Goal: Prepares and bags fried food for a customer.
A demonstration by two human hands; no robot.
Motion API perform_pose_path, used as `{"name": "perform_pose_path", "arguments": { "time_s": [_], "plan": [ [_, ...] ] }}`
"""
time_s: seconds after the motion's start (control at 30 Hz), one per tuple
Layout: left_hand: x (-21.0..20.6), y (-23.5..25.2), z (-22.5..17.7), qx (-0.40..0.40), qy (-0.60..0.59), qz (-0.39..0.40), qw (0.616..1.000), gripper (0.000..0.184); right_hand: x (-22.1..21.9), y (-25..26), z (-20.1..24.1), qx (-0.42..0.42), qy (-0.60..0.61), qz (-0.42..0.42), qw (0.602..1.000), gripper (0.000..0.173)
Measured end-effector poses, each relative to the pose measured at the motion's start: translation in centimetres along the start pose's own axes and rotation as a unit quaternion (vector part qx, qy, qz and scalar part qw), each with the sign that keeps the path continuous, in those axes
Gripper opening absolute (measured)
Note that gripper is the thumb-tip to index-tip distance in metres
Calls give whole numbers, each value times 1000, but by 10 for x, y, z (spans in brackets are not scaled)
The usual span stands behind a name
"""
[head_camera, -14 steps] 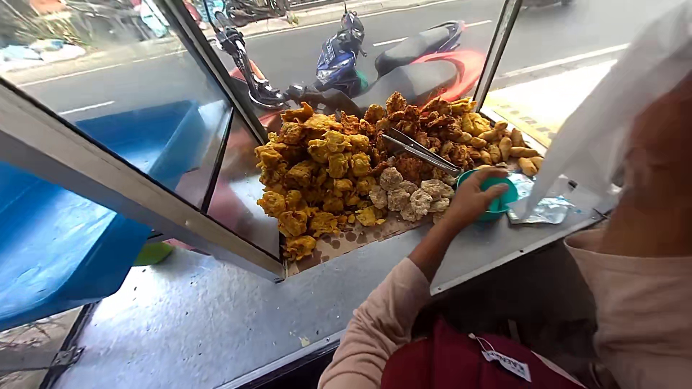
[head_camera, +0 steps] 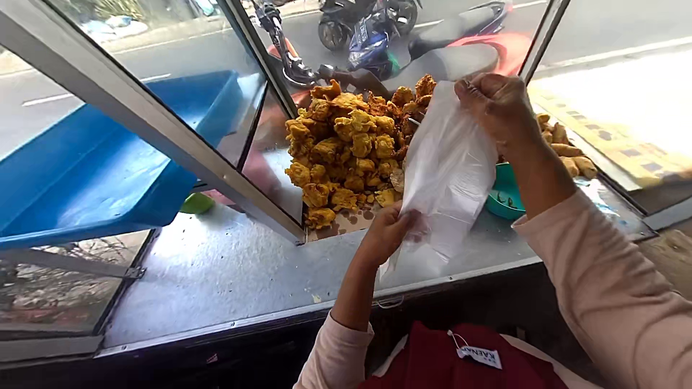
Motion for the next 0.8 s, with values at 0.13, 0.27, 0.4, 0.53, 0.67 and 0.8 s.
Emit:
{"name": "perform_pose_path", "arguments": {
  "time_s": [0.13,0.27,0.4,0.53,0.67,0.8],
  "plan": [
    [21,-43,12,76,-139,-114,981,20,-28,-17,-12,1,-211,91,973,45],
    [31,-64,23,110,-169,-286,937,20,-49,-94,22,121,-134,48,982,31],
    [37,-73,33,103,-175,-321,925,15,-118,-162,25,104,-16,262,959,45],
    [42,-90,36,81,-229,-308,920,25,-151,-173,14,125,73,282,949,21],
    [72,-132,28,77,-284,-346,891,48,-134,-159,13,62,64,275,957,20],
    [90,-142,22,28,-275,-278,920,30,-150,-159,39,32,97,353,930,42]
  ]
}}
Point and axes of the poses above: each hand's wrist, its own y-axis towards the middle knuckle, its own x-axis out of the back of the hand, z = x × y, the point moved 2 cm from there along y, towards the middle knuckle, and after that the axes turned 3 degrees about -y, right-handed, at the moved point
